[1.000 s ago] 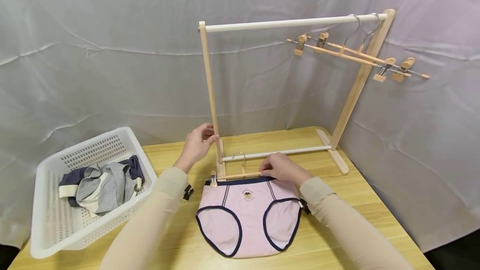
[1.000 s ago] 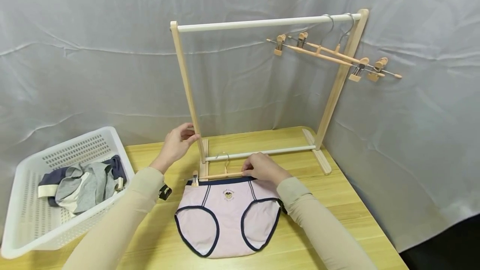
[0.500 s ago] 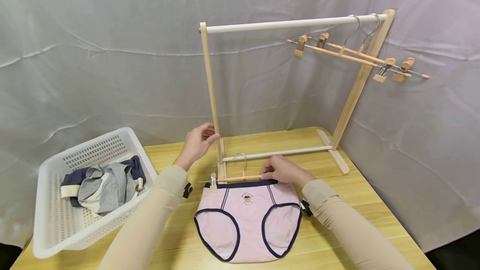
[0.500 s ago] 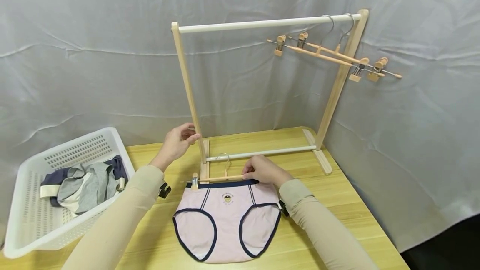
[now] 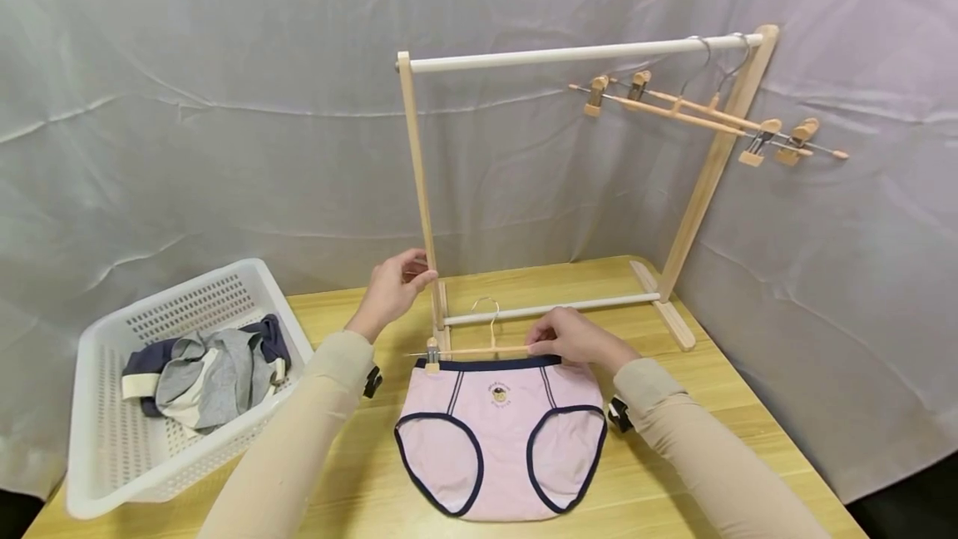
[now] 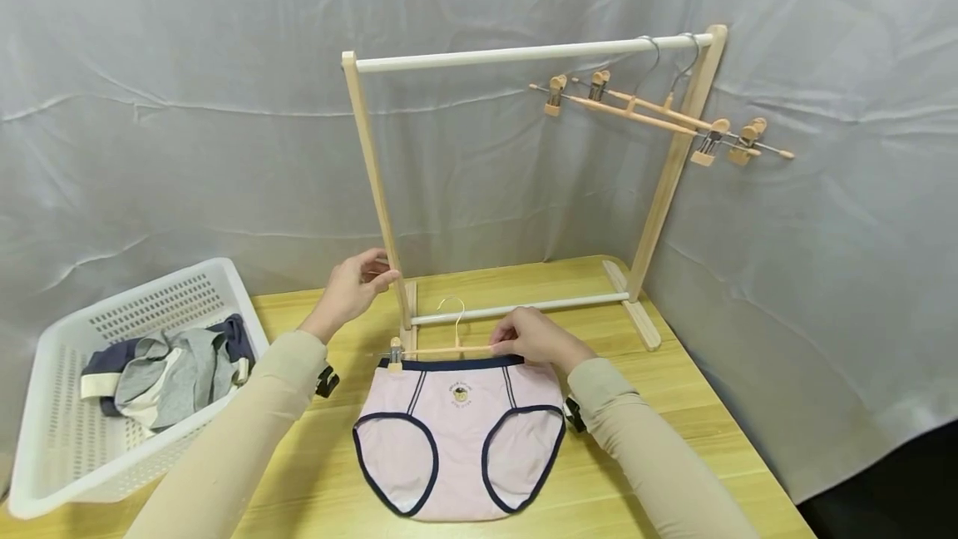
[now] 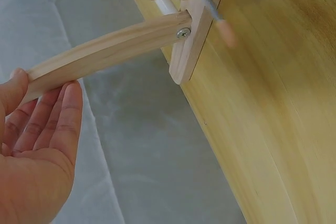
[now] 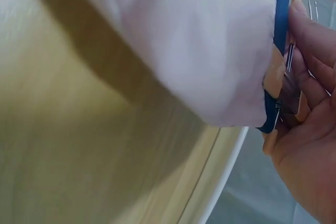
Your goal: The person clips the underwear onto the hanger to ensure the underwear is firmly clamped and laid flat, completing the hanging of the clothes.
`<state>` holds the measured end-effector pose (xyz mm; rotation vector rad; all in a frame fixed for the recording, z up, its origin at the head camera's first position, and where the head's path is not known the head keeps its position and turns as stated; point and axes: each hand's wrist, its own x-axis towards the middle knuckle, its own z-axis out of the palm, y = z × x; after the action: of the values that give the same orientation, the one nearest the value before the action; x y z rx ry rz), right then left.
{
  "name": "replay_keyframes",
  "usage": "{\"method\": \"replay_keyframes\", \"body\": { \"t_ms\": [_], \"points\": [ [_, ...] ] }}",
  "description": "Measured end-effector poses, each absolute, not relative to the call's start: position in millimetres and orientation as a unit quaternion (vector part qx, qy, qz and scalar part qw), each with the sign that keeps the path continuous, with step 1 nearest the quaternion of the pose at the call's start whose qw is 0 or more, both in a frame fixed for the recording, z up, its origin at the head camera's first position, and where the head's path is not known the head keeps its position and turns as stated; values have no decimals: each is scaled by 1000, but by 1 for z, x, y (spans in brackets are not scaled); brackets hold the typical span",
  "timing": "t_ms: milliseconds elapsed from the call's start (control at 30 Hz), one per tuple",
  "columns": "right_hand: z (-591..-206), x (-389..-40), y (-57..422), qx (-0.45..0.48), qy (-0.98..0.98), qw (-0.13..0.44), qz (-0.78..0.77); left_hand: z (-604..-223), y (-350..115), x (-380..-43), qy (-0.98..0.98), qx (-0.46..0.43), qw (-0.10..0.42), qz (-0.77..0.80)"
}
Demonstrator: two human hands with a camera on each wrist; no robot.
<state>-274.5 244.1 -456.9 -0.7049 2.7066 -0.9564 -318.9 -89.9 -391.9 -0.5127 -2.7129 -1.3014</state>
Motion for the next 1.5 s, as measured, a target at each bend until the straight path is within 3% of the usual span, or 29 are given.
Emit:
{"method": "replay_keyframes", "body": {
  "t_ms": [867, 1167, 1500],
  "points": [
    [-406, -268, 300, -209, 935, 33, -285, -394, -88, -317, -880, -166, 50, -442],
    [-372, -266, 320, -197, 946, -35, -256, -395, -89, -319, -882, -176, 62, -433],
    [-343, -260, 334, -171, 951, -63, -248, -397, -91, -321, -883, -177, 50, -432]
  ]
}}
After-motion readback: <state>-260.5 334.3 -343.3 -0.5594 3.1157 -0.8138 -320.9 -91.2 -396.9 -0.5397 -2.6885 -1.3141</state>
